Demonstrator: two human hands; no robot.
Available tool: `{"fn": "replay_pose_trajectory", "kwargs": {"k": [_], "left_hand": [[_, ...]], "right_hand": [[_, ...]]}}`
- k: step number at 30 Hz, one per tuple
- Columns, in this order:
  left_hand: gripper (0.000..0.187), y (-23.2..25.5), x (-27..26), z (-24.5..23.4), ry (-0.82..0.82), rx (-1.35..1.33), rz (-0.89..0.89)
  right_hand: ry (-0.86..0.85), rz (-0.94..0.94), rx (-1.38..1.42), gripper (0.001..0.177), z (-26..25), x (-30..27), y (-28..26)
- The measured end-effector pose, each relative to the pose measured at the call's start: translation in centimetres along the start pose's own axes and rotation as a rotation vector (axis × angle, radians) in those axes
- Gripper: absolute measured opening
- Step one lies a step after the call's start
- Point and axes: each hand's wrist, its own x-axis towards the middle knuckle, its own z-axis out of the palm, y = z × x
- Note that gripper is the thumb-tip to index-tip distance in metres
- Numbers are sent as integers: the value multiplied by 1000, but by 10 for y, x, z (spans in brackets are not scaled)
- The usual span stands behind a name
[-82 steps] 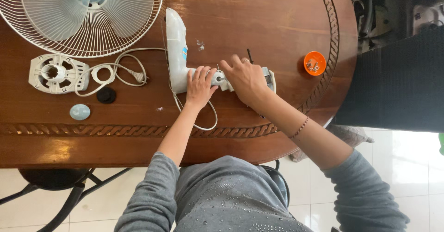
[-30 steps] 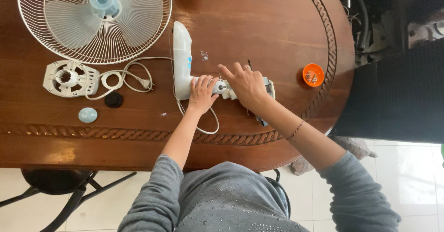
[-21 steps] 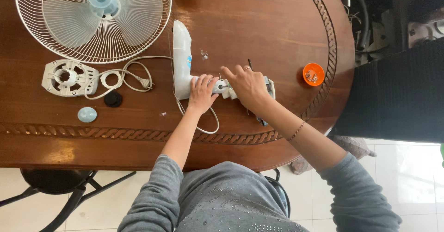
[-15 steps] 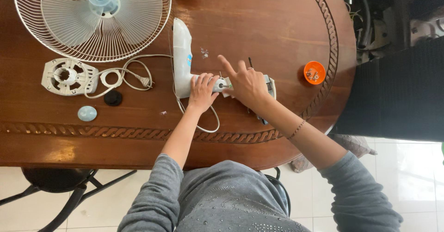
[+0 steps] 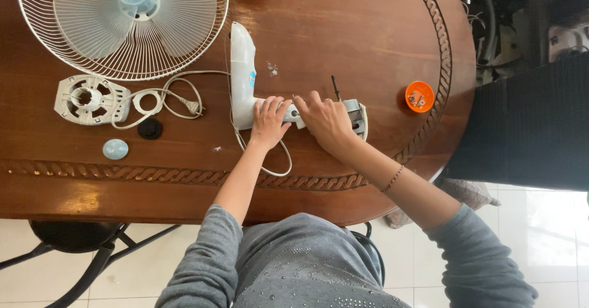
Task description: The person assembles a white handheld electrical appliance by attaching a motor unit to its body and securing it with screws. They use a green screwdriver to tighten multiple screws on the back of the device while working at a wooden table.
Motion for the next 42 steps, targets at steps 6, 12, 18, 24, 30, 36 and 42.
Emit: {"fn": "replay_pose_trajectory", "kwargs": {"k": [6,12,18,24,30,36,42], "left_hand": [[68,-2,-1,3,14,4,7],[67,-2,0,4,-5,-1,-2],[71,0,1,-1,-24,-16,-14],[84,-2,0,-8,-102,-30,-7],[97,-8,9,-10,-166,25,7],[108,-30,43,-16,-383,22,-38],[100,-42,69,-15,-699,4,-88]], "right_hand": [[-140,56,-60,41,-3,1,1],[121,-25,-57,41,-15,-21,11],[90,215,305,31,-5,-79,37],[196,403,776,34,76,-141,19],[316,524,801,30,155,-162,-14],[119,512,717,39,170,-153,-17],[139,344,809,46,119,-132,1]]}}
